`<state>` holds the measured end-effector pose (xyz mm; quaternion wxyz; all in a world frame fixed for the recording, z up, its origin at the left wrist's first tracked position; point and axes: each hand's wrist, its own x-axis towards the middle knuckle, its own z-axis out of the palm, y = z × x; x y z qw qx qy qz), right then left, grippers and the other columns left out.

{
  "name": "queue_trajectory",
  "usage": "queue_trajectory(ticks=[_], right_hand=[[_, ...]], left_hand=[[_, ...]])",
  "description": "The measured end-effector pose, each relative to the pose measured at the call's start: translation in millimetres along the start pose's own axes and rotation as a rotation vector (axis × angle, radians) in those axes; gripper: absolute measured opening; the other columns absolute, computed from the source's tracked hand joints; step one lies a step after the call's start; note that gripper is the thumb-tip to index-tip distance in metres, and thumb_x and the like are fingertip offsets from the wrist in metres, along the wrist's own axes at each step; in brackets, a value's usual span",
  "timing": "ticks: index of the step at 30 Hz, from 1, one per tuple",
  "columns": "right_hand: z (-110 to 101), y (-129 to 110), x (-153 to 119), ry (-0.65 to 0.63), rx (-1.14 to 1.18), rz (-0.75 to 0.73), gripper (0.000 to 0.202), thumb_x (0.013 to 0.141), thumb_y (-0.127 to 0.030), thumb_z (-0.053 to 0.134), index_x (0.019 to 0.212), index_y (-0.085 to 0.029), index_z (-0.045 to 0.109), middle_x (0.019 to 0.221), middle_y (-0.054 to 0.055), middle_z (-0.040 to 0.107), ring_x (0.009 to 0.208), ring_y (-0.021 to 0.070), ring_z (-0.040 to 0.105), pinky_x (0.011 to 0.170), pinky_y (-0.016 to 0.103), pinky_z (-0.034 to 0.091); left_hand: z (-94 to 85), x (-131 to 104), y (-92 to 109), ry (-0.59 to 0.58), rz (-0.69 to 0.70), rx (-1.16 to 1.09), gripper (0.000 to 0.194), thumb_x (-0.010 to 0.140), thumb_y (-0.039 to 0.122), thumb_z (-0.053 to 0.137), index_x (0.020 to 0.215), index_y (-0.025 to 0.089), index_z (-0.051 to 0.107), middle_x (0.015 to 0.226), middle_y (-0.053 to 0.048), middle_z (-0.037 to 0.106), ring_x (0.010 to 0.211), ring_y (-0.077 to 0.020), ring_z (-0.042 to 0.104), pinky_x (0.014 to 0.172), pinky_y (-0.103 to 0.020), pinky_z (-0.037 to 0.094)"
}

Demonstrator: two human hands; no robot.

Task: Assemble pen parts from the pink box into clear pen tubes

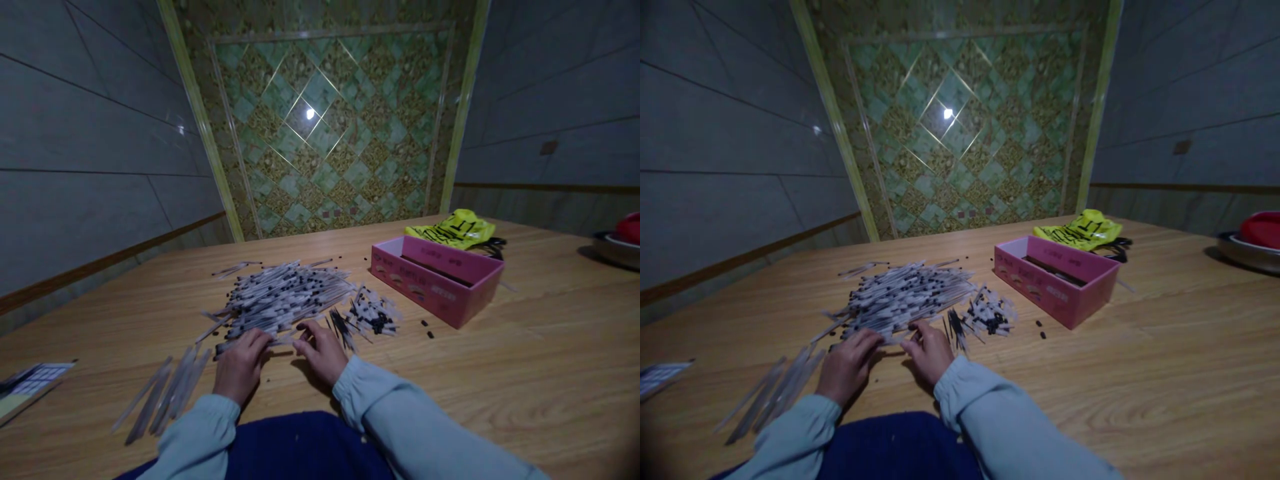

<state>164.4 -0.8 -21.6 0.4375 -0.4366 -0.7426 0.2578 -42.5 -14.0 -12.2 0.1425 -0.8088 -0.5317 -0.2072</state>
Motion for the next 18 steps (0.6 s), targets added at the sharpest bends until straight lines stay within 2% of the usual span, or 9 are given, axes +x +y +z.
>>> queue_trajectory(ticks=[3, 8, 11, 14, 16, 18], right_hand=[[-2, -1, 2, -0.014, -0.029, -0.003, 0.028, 0.080, -0.030, 0.059, 0.104, -0.018, 0.061, 0.082, 0.003, 0.067, 0.073, 0.0145, 0.060, 0.066, 0.022, 0.041], [-9, -8, -1, -0.118, -0.307, -0.110, 0.018, 0.080, -0.032, 0.058, 0.088, -0.020, 0.069, 0.086, 0.004, 0.069, 0.080, 0.0162, 0.060, 0.067, 0.023, 0.036], [-9, -10, -3, -0.124, -0.380, -0.062, 0.020, 0.081, -0.032, 0.054, 0.084, -0.019, 0.069, 0.081, 0.004, 0.069, 0.076, 0.0153, 0.059, 0.063, 0.023, 0.033], [-7, -6, -2, -0.050, -0.269, 0.042, 0.020, 0.080, -0.029, 0.053, 0.080, -0.017, 0.069, 0.073, 0.003, 0.068, 0.068, 0.0141, 0.057, 0.059, 0.022, 0.032], [-5, -2, 1, 0.018, -0.126, 0.093, 0.019, 0.079, -0.027, 0.053, 0.073, -0.016, 0.068, 0.066, 0.002, 0.064, 0.063, 0.0133, 0.054, 0.057, 0.022, 0.032], [-4, 3, 3, 0.072, -0.029, 0.112, 0.021, 0.080, -0.027, 0.051, 0.069, -0.015, 0.065, 0.063, 0.001, 0.061, 0.062, 0.0129, 0.053, 0.057, 0.022, 0.034]], left_hand=[[-0.3, 0, 5, 0.037, 0.075, -0.011, 0.025, 0.084, 0.017, 0.044, 0.101, 0.022, 0.060, 0.105, -0.008, 0.062, 0.097, -0.0212, 0.057, 0.076, -0.030, 0.044], [-5.0, 1, 13, -0.014, 0.086, -0.054, 0.025, 0.086, 0.018, 0.041, 0.099, 0.023, 0.062, 0.100, -0.007, 0.063, 0.093, -0.0204, 0.058, 0.074, -0.029, 0.043], [-7.0, 3, 16, 0.007, 0.095, -0.118, 0.024, 0.087, 0.021, 0.042, 0.099, 0.023, 0.063, 0.100, -0.007, 0.063, 0.092, -0.0197, 0.058, 0.074, -0.029, 0.043], [-7.7, 3, 18, 0.112, 0.072, -0.222, 0.023, 0.087, 0.023, 0.044, 0.101, 0.021, 0.062, 0.101, -0.008, 0.063, 0.091, -0.0187, 0.059, 0.076, -0.028, 0.043], [-8.0, 2, 20, 0.160, 0.080, -0.298, 0.020, 0.087, 0.024, 0.045, 0.094, 0.019, 0.063, 0.092, -0.008, 0.064, 0.086, -0.0180, 0.060, 0.075, -0.027, 0.042], [-8.0, 0, 23, 0.159, 0.102, -0.358, 0.020, 0.087, 0.023, 0.045, 0.084, 0.019, 0.064, 0.079, -0.006, 0.065, 0.076, -0.0167, 0.060, 0.070, -0.027, 0.042]])
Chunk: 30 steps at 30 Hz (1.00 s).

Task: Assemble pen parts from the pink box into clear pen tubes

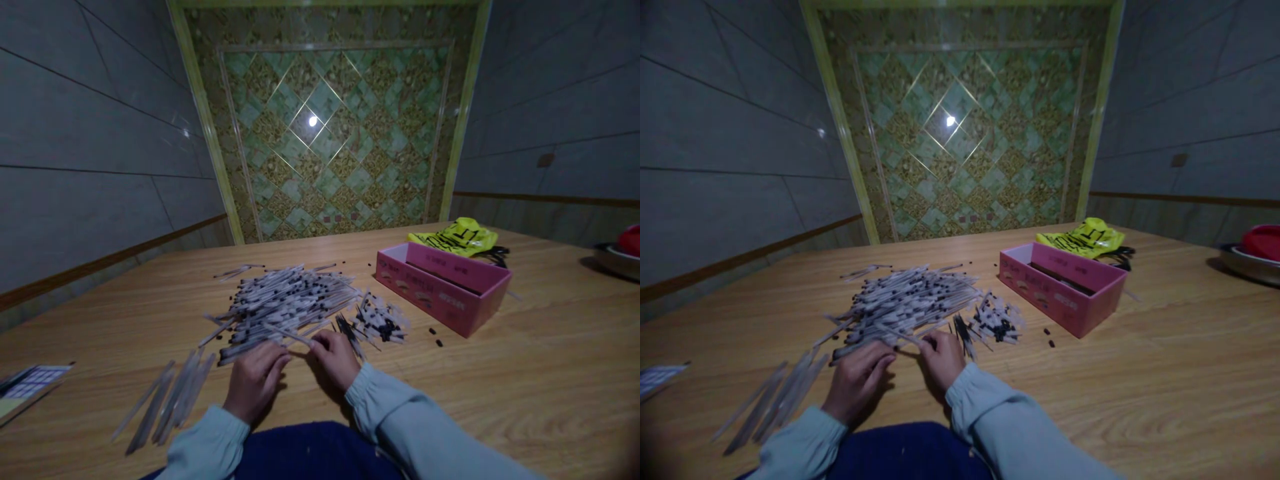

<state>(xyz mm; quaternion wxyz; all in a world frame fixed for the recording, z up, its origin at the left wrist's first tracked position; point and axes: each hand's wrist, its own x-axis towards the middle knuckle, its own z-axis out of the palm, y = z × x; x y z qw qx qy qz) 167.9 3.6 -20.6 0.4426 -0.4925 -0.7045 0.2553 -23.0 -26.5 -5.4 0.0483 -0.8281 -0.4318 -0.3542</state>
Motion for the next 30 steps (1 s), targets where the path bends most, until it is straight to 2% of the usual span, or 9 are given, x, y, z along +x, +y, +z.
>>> queue_trajectory(ticks=[5, 8, 12, 15, 19, 22, 26, 28, 30], right_hand=[[2, 3, 3, 0.005, 0.390, 0.079, 0.029, 0.081, -0.042, 0.051, 0.072, -0.015, 0.057, 0.056, -0.002, 0.054, 0.050, 0.0104, 0.047, 0.048, 0.022, 0.035], [2, -1, 2, -0.054, 0.588, 0.131, 0.034, 0.079, -0.049, 0.054, 0.071, -0.016, 0.052, 0.051, -0.005, 0.049, 0.040, 0.0073, 0.039, 0.040, 0.020, 0.030], [2, -4, 0, -0.073, 0.669, 0.114, 0.036, 0.077, -0.050, 0.057, 0.071, -0.015, 0.052, 0.051, -0.005, 0.049, 0.038, 0.0059, 0.040, 0.038, 0.018, 0.030], [3, -3, -1, -0.098, 0.729, 0.137, 0.038, 0.076, -0.052, 0.059, 0.072, -0.015, 0.053, 0.051, -0.005, 0.051, 0.037, 0.0053, 0.041, 0.036, 0.017, 0.030], [6, -5, -5, -0.185, 0.852, 0.284, 0.040, 0.070, -0.053, 0.064, 0.072, -0.015, 0.051, 0.048, -0.005, 0.053, 0.031, 0.0044, 0.039, 0.030, 0.015, 0.027], [8, -9, -9, -0.333, 0.957, 0.379, 0.040, 0.067, -0.050, 0.068, 0.068, -0.012, 0.053, 0.048, -0.002, 0.055, 0.029, 0.0042, 0.041, 0.028, 0.014, 0.027], [4, -9, -12, -0.688, 1.151, 0.411, 0.042, 0.064, -0.048, 0.071, 0.062, -0.010, 0.054, 0.050, 0.000, 0.055, 0.027, 0.0039, 0.038, 0.026, 0.016, 0.026], [0, -8, -12, -0.837, 1.229, 0.417, 0.039, 0.065, -0.046, 0.071, 0.066, -0.011, 0.054, 0.047, -0.003, 0.051, 0.027, 0.0031, 0.032, 0.026, 0.015, 0.023], [-5, -7, -12, -0.968, 1.257, 0.430, 0.038, 0.069, -0.045, 0.069, 0.074, -0.010, 0.055, 0.045, -0.005, 0.047, 0.027, 0.0025, 0.028, 0.028, 0.015, 0.022]], left_hand=[[4.4, -3, 8, -0.062, -0.046, -0.134, 0.026, 0.086, 0.026, 0.044, 0.072, 0.019, 0.064, 0.063, -0.004, 0.064, 0.062, -0.0157, 0.058, 0.060, -0.026, 0.039], [10.6, 2, 10, 0.004, -0.192, -0.277, 0.027, 0.085, 0.031, 0.046, 0.070, 0.020, 0.066, 0.061, -0.004, 0.063, 0.059, -0.0161, 0.058, 0.058, -0.026, 0.039], [24.4, 14, 13, 0.126, -0.380, -0.454, 0.032, 0.086, 0.037, 0.043, 0.069, 0.019, 0.064, 0.054, -0.001, 0.057, 0.051, -0.0141, 0.053, 0.051, -0.024, 0.038], [34.0, 20, 15, 0.186, -0.540, -0.693, 0.026, 0.079, 0.042, 0.055, 0.084, 0.019, 0.065, 0.062, -0.002, 0.060, 0.057, -0.0151, 0.054, 0.049, -0.022, 0.037], [35.2, 18, 16, 0.206, -0.708, -1.032, 0.046, 0.071, 0.044, 0.065, 0.109, 0.019, 0.059, 0.085, -0.005, 0.066, 0.054, -0.0103, 0.050, 0.047, -0.020, 0.037], [29.5, 14, 17, 0.207, -0.809, -1.205, 0.040, 0.070, 0.043, 0.066, 0.099, 0.017, 0.061, 0.087, -0.005, 0.065, 0.046, -0.0048, 0.041, 0.044, -0.019, 0.033], [24.8, 11, 21, 0.105, -0.842, -1.408, 0.031, 0.068, 0.039, 0.070, 0.086, 0.016, 0.060, 0.069, 0.000, 0.060, 0.044, -0.0041, 0.038, 0.044, -0.019, 0.031], [24.5, 10, 25, 0.029, -0.861, -1.505, 0.029, 0.069, 0.038, 0.070, 0.086, 0.017, 0.059, 0.065, 0.002, 0.058, 0.041, -0.0035, 0.034, 0.042, -0.019, 0.030], [25.0, 9, 27, 0.022, -0.898, -1.555, 0.030, 0.068, 0.038, 0.070, 0.086, 0.018, 0.059, 0.067, 0.002, 0.058, 0.040, -0.0027, 0.032, 0.041, -0.019, 0.030]])
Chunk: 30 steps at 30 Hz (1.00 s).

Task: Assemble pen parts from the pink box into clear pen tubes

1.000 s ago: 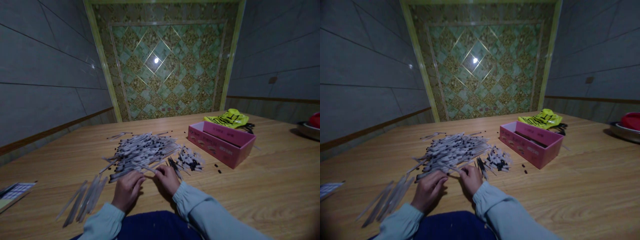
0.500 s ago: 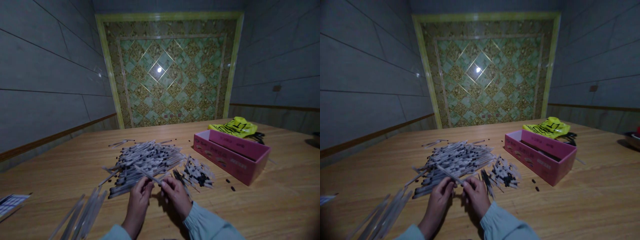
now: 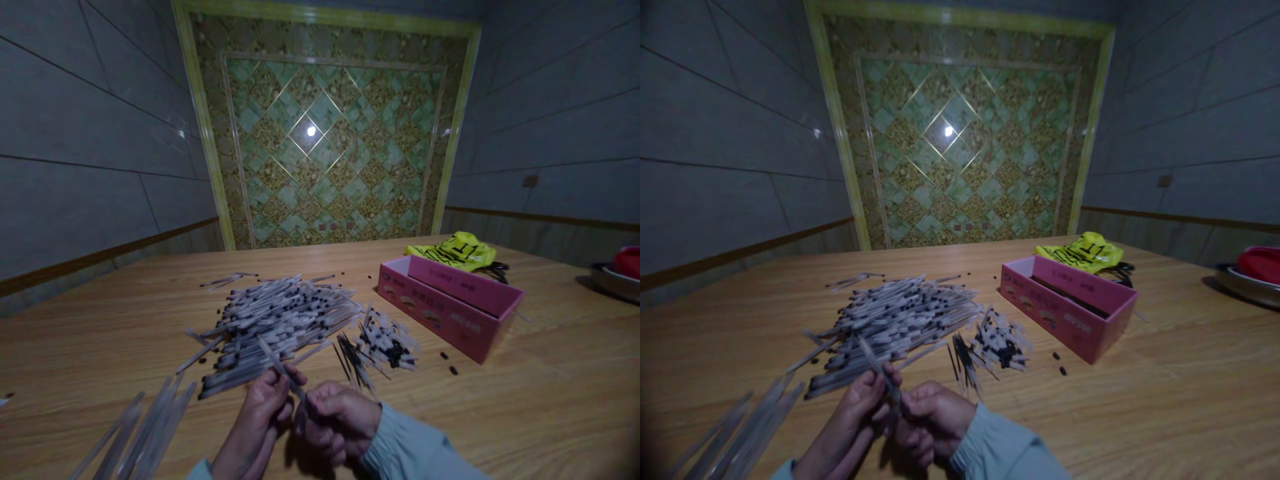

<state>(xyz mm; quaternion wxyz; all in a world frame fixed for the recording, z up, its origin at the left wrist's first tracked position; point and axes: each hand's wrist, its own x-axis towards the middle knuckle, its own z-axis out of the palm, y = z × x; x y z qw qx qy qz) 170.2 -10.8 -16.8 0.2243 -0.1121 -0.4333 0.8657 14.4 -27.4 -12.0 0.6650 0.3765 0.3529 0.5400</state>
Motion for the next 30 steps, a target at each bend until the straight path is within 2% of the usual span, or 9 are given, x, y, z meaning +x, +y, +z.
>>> queue_trajectory(ticks=[3, 8, 10, 12, 16, 18, 21, 25, 30], right_hand=[[2, 0, -4, -0.066, -0.004, 0.072, 0.037, 0.073, -0.048, 0.066, 0.077, -0.012, 0.054, 0.042, -0.008, 0.041, 0.027, 0.0014, 0.023, 0.029, 0.014, 0.020], [14, 8, -6, 0.106, -0.382, 0.050, 0.038, 0.070, -0.047, 0.069, 0.072, -0.010, 0.062, 0.045, -0.004, 0.050, 0.031, 0.0028, 0.035, 0.032, 0.015, 0.025], [18, 6, -4, 0.179, -0.524, 0.049, 0.038, 0.069, -0.048, 0.068, 0.074, -0.011, 0.064, 0.049, -0.004, 0.052, 0.035, 0.0044, 0.040, 0.036, 0.016, 0.030], [17, -3, -5, 0.368, -0.709, -0.077, 0.038, 0.073, -0.050, 0.063, 0.070, -0.012, 0.063, 0.051, -0.003, 0.052, 0.041, 0.0071, 0.044, 0.042, 0.019, 0.034], [-9, -39, -25, 1.050, -1.453, -0.418, 0.024, 0.081, -0.035, 0.053, 0.071, -0.016, 0.066, 0.072, 0.004, 0.062, 0.071, 0.0154, 0.056, 0.064, 0.025, 0.037], [-28, -55, -42, 1.330, -1.712, -0.316, 0.022, 0.083, -0.031, 0.050, 0.080, -0.019, 0.068, 0.082, 0.006, 0.065, 0.077, 0.0179, 0.057, 0.066, 0.027, 0.035], [-54, -69, -63, 1.570, -1.863, -0.050, 0.025, 0.085, -0.035, 0.047, 0.084, -0.021, 0.068, 0.086, 0.008, 0.065, 0.078, 0.0200, 0.059, 0.061, 0.027, 0.033], [-71, -70, -73, 1.625, -1.896, 0.166, 0.029, 0.086, -0.040, 0.045, 0.086, -0.021, 0.068, 0.088, 0.008, 0.066, 0.078, 0.0210, 0.061, 0.059, 0.028, 0.033], [-72, -68, -74, 1.628, -1.844, 0.247, 0.031, 0.085, -0.043, 0.045, 0.095, -0.024, 0.067, 0.093, 0.008, 0.067, 0.084, 0.0210, 0.062, 0.063, 0.028, 0.036]], left_hand=[[-5.5, 3, 1, 0.058, -0.005, -0.018, 0.032, 0.063, 0.037, 0.074, 0.084, 0.017, 0.061, 0.068, 0.002, 0.060, 0.041, -0.0017, 0.032, 0.040, -0.017, 0.028], [-35.6, 20, 19, 0.342, 0.138, -0.136, 0.032, 0.051, 0.029, 0.082, 0.073, 0.014, 0.064, 0.070, 0.002, 0.059, 0.048, -0.0023, 0.041, 0.034, -0.012, 0.022], [-43.9, 24, 26, 0.381, 0.172, -0.150, 0.033, 0.050, 0.028, 0.082, 0.075, 0.015, 0.065, 0.076, 0.002, 0.061, 0.051, -0.0027, 0.044, 0.033, -0.011, 0.023], [-44.7, 24, 27, 0.365, 0.164, -0.151, 0.033, 0.051, 0.029, 0.082, 0.076, 0.015, 0.065, 0.078, 0.002, 0.062, 0.053, -0.0031, 0.046, 0.033, -0.011, 0.025], [-32.5, 18, 17, 0.305, 0.102, -0.131, 0.033, 0.057, 0.032, 0.080, 0.082, 0.015, 0.067, 0.082, -0.001, 0.063, 0.055, -0.0036, 0.048, 0.037, -0.011, 0.033], [-26.9, 15, 13, 0.290, 0.064, -0.144, 0.033, 0.059, 0.032, 0.079, 0.084, 0.015, 0.067, 0.082, -0.002, 0.064, 0.056, -0.0040, 0.050, 0.039, -0.012, 0.036], [-22.3, 12, 11, 0.284, 0.002, -0.182, 0.029, 0.062, 0.028, 0.077, 0.085, 0.015, 0.067, 0.078, -0.002, 0.064, 0.053, -0.0043, 0.050, 0.039, -0.013, 0.037], [-18.7, 8, 12, 0.271, -0.039, -0.177, 0.026, 0.067, 0.024, 0.073, 0.090, 0.014, 0.066, 0.076, -0.003, 0.064, 0.050, -0.0039, 0.050, 0.040, -0.013, 0.038], [-15.7, 6, 13, 0.236, -0.059, -0.096, 0.034, 0.067, 0.031, 0.073, 0.095, 0.014, 0.065, 0.077, -0.003, 0.065, 0.048, -0.0034, 0.048, 0.039, -0.013, 0.034]])
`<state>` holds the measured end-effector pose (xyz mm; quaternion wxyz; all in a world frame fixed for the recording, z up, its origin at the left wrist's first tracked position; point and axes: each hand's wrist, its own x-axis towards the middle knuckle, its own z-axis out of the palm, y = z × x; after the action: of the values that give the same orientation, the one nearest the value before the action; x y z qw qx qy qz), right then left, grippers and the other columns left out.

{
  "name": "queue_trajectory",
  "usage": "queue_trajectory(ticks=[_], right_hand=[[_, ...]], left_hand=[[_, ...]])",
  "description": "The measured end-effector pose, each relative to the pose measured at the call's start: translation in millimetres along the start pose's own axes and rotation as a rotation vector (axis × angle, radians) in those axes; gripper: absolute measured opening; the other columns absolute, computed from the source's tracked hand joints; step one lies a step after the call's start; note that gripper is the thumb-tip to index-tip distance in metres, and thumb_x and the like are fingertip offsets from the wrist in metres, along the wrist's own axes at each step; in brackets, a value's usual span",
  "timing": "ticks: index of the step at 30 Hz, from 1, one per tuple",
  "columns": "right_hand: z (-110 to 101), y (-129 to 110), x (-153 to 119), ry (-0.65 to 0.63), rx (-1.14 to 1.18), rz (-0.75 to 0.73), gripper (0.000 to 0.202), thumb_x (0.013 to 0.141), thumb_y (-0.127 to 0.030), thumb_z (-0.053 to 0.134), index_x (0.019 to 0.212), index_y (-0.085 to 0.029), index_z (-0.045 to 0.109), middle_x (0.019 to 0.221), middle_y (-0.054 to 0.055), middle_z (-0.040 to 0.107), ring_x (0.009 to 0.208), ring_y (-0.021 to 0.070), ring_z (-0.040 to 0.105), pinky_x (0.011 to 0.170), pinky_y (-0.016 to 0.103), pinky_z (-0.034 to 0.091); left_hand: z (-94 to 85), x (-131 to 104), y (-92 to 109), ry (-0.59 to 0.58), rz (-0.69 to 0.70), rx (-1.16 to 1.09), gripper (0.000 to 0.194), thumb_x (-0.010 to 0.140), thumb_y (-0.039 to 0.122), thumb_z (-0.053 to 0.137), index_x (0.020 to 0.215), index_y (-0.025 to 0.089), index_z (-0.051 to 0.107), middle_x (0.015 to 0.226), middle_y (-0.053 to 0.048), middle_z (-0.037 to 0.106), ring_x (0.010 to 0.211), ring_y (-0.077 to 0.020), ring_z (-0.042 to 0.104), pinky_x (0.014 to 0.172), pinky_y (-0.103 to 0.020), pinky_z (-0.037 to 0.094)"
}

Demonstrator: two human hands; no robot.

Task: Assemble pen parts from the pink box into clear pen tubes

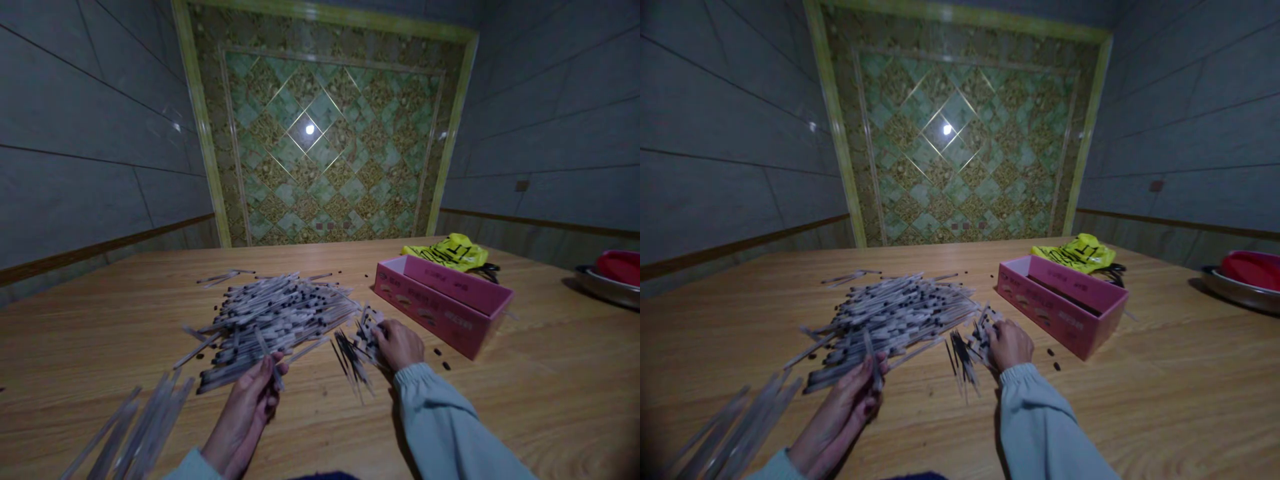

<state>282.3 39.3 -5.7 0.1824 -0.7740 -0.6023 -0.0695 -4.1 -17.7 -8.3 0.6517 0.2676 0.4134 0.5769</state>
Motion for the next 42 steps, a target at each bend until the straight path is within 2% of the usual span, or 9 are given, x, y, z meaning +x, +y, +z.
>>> queue_trajectory(ticks=[5, 9, 11, 14, 16, 18, 28, 36, 42], right_hand=[[-4, -2, -1, 0.096, 0.120, 0.004, 0.031, 0.084, -0.042, 0.047, 0.100, -0.021, 0.065, 0.095, 0.008, 0.066, 0.084, 0.0228, 0.062, 0.065, 0.029, 0.038], [-6, -27, -14, 0.238, 0.576, -0.153, 0.026, 0.084, -0.037, 0.048, 0.095, -0.019, 0.062, 0.094, 0.007, 0.065, 0.085, 0.0203, 0.059, 0.071, 0.028, 0.040], [-4, -47, -27, 0.119, 0.948, -0.222, 0.026, 0.083, -0.040, 0.050, 0.083, -0.017, 0.061, 0.079, 0.005, 0.064, 0.074, 0.0170, 0.059, 0.066, 0.025, 0.042], [-1, -75, -49, -0.305, 1.347, -0.201, 0.038, 0.080, -0.052, 0.050, 0.070, -0.016, 0.053, 0.056, -0.001, 0.053, 0.046, 0.0107, 0.049, 0.045, 0.021, 0.038], [0, -87, -61, -0.504, 1.462, -0.192, 0.043, 0.079, -0.059, 0.049, 0.069, -0.017, 0.050, 0.054, -0.002, 0.053, 0.038, 0.0083, 0.044, 0.038, 0.020, 0.034], [-1, -92, -68, -0.583, 1.477, -0.188, 0.047, 0.077, -0.062, 0.049, 0.067, -0.017, 0.049, 0.053, -0.002, 0.053, 0.036, 0.0073, 0.042, 0.036, 0.019, 0.031], [9, -83, -59, -0.353, 1.323, -0.202, 0.050, 0.075, -0.059, 0.053, 0.050, -0.017, 0.042, 0.047, -0.005, 0.034, 0.046, 0.0071, 0.030, 0.045, 0.021, 0.022], [13, -82, -60, -0.423, 1.295, -0.199, 0.053, 0.077, -0.064, 0.047, 0.051, -0.018, 0.043, 0.045, -0.005, 0.036, 0.043, 0.0070, 0.030, 0.043, 0.022, 0.020], [11, -84, -61, -0.381, 1.303, -0.201, 0.046, 0.076, -0.053, 0.053, 0.050, -0.017, 0.043, 0.045, -0.005, 0.037, 0.044, 0.0070, 0.032, 0.043, 0.021, 0.023]], left_hand=[[-3.7, 4, -2, -0.051, 0.163, 0.326, 0.038, 0.074, 0.045, 0.062, 0.098, 0.015, 0.065, 0.077, -0.003, 0.065, 0.049, -0.0064, 0.047, 0.043, -0.018, 0.036], [-8.3, 7, 2, -0.051, 0.494, 0.838, 0.029, 0.080, 0.041, 0.054, 0.087, 0.017, 0.069, 0.083, -0.007, 0.066, 0.072, -0.0176, 0.057, 0.064, -0.029, 0.045], [-9.1, 4, 7, -0.074, 0.682, 1.098, 0.023, 0.082, 0.034, 0.052, 0.085, 0.019, 0.070, 0.089, -0.007, 0.066, 0.086, -0.0214, 0.056, 0.075, -0.033, 0.043], [-8.6, -2, 15, -0.079, 0.917, 1.429, 0.022, 0.083, 0.022, 0.049, 0.091, 0.023, 0.069, 0.090, -0.006, 0.064, 0.089, -0.0226, 0.054, 0.078, -0.037, 0.040], [-7.7, -6, 18, -0.053, 1.028, 1.599, 0.025, 0.082, 0.017, 0.049, 0.097, 0.025, 0.068, 0.090, -0.005, 0.063, 0.087, -0.0229, 0.052, 0.075, -0.037, 0.039], [-7.0, -9, 19, -0.040, 1.097, 1.719, 0.029, 0.081, 0.014, 0.050, 0.101, 0.026, 0.066, 0.089, -0.005, 0.063, 0.085, -0.0229, 0.051, 0.072, -0.037, 0.037], [-4.3, -13, 21, -0.137, 1.201, 1.784, 0.043, 0.074, 0.002, 0.052, 0.108, 0.027, 0.063, 0.089, -0.003, 0.067, 0.086, -0.0214, 0.051, 0.073, -0.036, 0.035], [-2.8, -13, 22, -0.105, 1.212, 1.737, 0.041, 0.072, 0.002, 0.056, 0.101, 0.028, 0.066, 0.088, -0.001, 0.069, 0.084, -0.0205, 0.051, 0.072, -0.034, 0.035], [1.4, -16, 20, -0.065, 1.156, 1.732, 0.039, 0.072, 0.001, 0.053, 0.099, 0.026, 0.066, 0.088, -0.002, 0.067, 0.086, -0.0218, 0.051, 0.076, -0.036, 0.035]])
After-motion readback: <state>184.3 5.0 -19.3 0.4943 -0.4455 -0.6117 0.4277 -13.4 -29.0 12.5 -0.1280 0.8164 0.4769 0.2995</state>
